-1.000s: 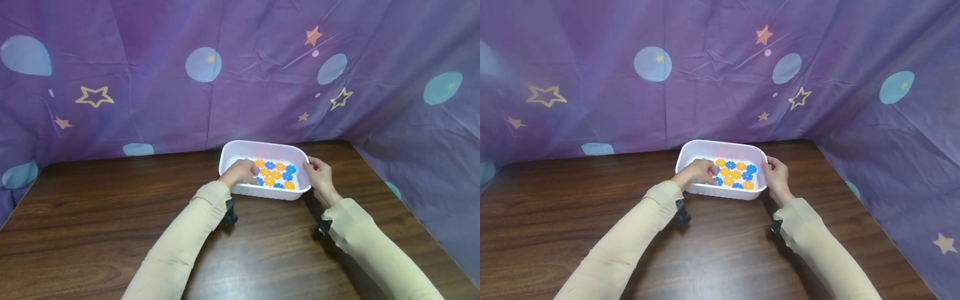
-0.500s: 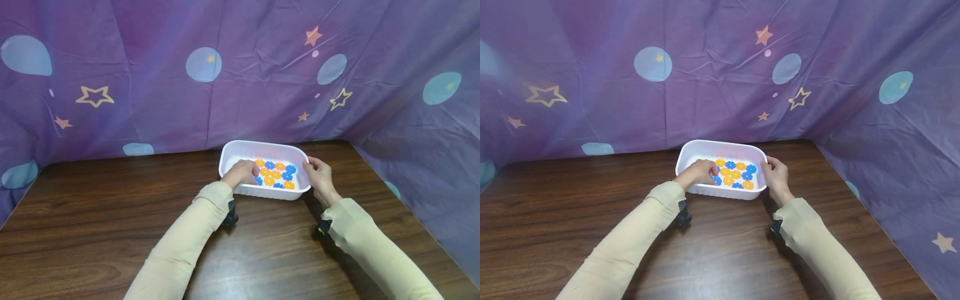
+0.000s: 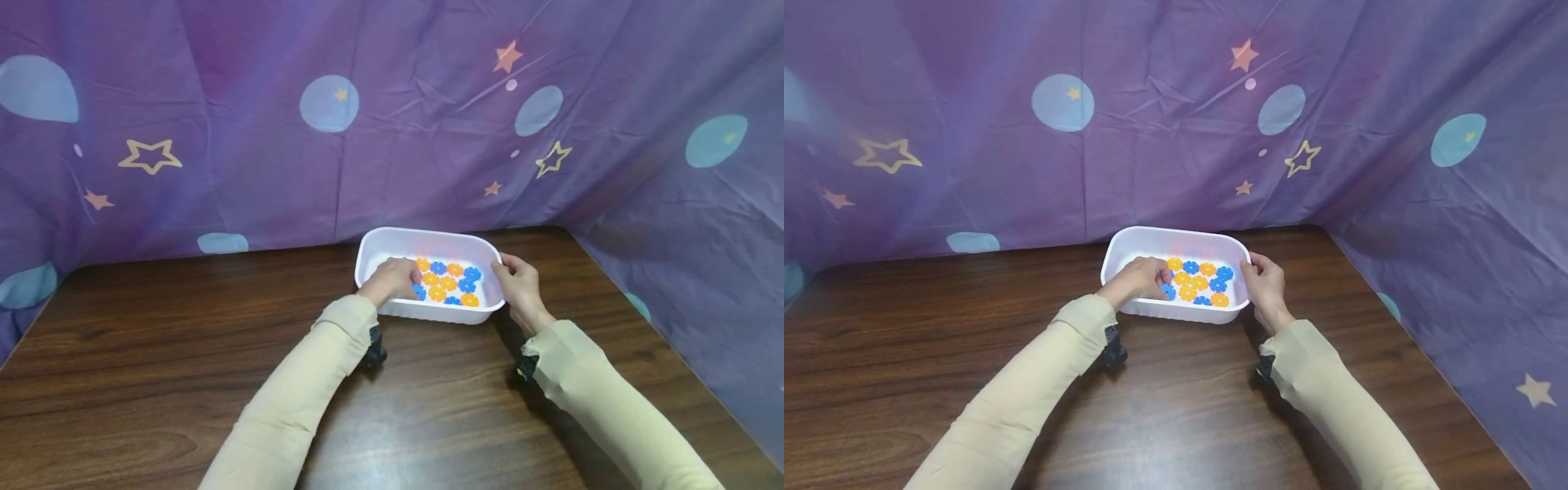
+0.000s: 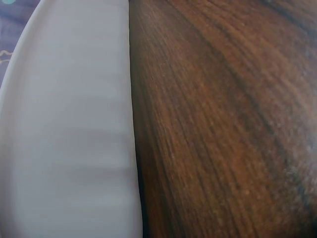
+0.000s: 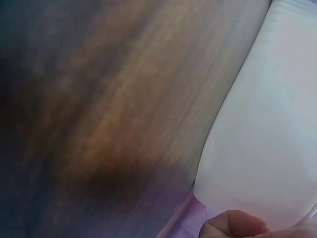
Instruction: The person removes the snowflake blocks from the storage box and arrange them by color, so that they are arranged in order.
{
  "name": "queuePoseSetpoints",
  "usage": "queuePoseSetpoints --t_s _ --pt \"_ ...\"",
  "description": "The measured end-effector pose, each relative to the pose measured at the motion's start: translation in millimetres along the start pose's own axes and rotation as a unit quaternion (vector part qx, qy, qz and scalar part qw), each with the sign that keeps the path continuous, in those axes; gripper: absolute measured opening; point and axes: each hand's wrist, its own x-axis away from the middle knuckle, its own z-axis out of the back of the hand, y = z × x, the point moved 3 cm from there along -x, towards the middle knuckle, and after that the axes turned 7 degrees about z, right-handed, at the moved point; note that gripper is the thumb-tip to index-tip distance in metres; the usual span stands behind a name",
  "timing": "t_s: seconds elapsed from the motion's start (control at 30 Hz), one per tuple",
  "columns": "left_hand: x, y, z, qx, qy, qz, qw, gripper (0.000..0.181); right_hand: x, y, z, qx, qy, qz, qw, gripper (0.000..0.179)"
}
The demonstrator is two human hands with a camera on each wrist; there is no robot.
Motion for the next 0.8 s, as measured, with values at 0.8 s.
queuePoseSetpoints --t_s 0.8 --pt "-0.8 -10.3 4.3 0.222 0.017 0.033 0.9743 0.023 1.1 1 0 -0.009 -0.003 0.002 1.0 0.038"
